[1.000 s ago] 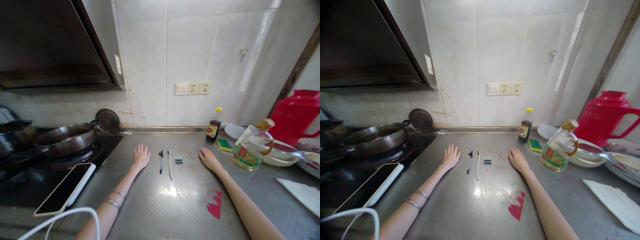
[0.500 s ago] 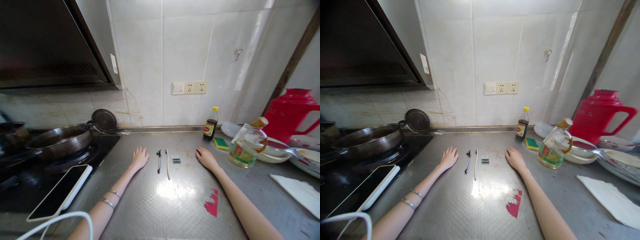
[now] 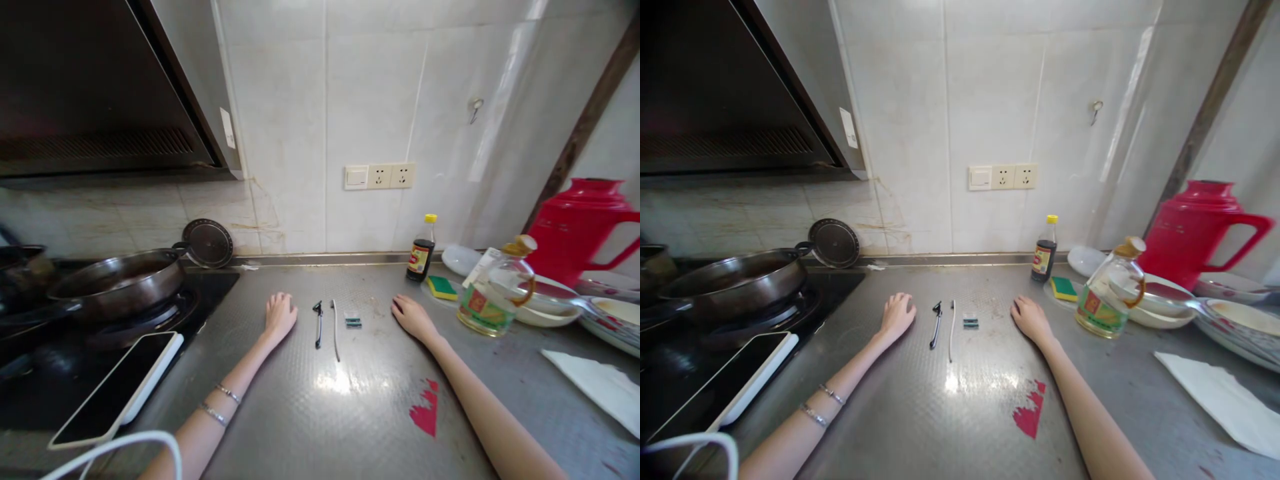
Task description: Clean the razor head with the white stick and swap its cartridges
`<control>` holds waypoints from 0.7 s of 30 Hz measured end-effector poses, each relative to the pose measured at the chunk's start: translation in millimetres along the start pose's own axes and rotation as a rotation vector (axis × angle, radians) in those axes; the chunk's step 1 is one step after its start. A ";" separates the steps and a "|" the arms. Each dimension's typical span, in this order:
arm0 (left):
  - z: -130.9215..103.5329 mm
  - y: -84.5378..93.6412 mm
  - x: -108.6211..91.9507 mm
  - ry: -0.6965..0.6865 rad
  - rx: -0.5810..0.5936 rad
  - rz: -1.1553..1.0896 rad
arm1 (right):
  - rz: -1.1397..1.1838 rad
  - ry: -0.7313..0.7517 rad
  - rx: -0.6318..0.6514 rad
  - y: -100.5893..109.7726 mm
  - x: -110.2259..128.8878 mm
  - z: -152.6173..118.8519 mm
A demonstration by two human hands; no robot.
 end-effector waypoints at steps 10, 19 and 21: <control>-39.1 10.2 -60.3 -0.071 0.291 -0.144 | 0.020 0.004 -0.020 0.9 -0.4 0.7; -41.9 -1.6 -58.9 -0.032 0.292 -0.138 | 0.030 -0.003 -0.002 -0.8 -0.7 0.4; -42.0 -1.7 -59.8 -0.036 0.280 -0.134 | 0.026 -0.008 -0.001 -0.8 -0.9 0.4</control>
Point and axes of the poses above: each hand's wrist, its own z-axis towards the middle knuckle, its own y-axis out of the back of the hand, x = y × z, the point moved 7 cm from there along z, towards the middle knuckle, and after that the axes turned 7 degrees about -x, right-handed, at the moved point
